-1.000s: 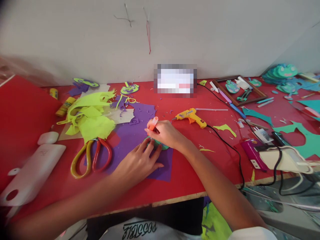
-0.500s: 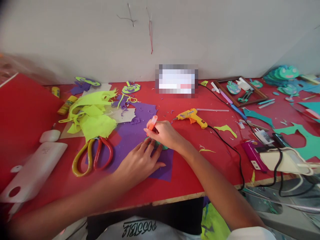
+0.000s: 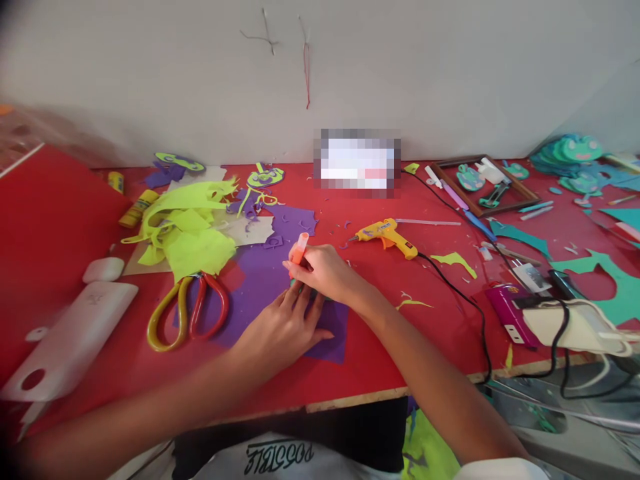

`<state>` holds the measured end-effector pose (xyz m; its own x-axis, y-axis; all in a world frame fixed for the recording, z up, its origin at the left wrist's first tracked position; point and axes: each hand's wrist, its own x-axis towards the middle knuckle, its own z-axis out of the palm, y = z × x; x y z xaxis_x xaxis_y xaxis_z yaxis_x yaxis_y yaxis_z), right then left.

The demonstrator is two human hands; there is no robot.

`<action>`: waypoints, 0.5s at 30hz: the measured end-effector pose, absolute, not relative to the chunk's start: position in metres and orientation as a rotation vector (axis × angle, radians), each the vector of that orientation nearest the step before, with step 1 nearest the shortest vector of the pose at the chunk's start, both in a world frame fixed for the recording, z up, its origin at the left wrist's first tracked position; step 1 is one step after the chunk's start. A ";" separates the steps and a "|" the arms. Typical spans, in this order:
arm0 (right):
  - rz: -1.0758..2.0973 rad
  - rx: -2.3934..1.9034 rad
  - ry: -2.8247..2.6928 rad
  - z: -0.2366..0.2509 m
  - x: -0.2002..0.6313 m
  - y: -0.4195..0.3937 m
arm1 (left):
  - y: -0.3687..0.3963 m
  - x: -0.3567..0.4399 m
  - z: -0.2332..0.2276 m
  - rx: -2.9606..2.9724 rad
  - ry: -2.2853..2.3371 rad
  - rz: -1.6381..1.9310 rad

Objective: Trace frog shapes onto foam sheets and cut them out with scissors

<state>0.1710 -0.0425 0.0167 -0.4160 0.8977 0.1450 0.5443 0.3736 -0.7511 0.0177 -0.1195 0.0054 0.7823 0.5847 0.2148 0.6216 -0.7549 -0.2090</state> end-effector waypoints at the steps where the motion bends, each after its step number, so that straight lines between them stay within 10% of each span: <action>1: 0.829 -1.265 -2.083 0.017 0.170 -0.043 | -0.119 0.018 0.006 -2.701 -0.939 -0.204; 15: 0.861 -1.220 -2.144 0.018 0.168 -0.044 | -0.119 0.018 0.008 -2.746 -0.926 -0.194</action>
